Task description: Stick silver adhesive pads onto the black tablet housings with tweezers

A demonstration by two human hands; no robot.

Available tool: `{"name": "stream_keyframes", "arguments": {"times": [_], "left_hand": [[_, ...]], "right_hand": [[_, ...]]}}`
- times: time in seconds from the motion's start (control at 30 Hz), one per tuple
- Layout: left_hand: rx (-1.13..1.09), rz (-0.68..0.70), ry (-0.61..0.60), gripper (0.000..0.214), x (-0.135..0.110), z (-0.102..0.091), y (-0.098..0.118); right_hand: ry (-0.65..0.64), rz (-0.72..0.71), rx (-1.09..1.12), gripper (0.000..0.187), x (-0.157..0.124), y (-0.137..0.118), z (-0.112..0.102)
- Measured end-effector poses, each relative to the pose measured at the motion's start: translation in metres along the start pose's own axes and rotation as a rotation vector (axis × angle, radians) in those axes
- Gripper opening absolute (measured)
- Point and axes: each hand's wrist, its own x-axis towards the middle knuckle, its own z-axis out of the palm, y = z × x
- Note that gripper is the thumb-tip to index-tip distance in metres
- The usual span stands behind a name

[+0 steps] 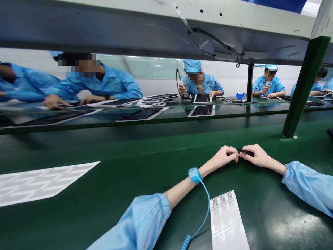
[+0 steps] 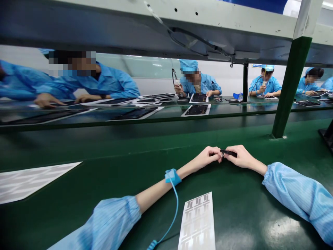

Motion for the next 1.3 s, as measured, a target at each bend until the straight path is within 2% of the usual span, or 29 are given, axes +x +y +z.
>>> {"name": "stream_keyframes", "arguments": {"times": [0.57,0.83,1.1,1.3], "left_hand": [[0.192,0.028,-0.053,0.024,-0.003,0.000,0.004],[0.201,-0.002,0.002,0.023,-0.003,0.006,0.005],[0.108,-0.100,0.132,0.026,0.001,0.002,0.005],[0.058,-0.152,0.117,0.026,0.000,0.000,0.012]], "right_hand": [[-0.019,-0.065,-0.027,0.033,-0.002,0.001,0.006],[-0.007,-0.074,-0.025,0.032,-0.001,0.005,0.007],[0.061,-0.010,0.000,0.033,0.000,0.001,0.004],[0.059,-0.009,0.050,0.034,0.002,0.001,0.003]]}}
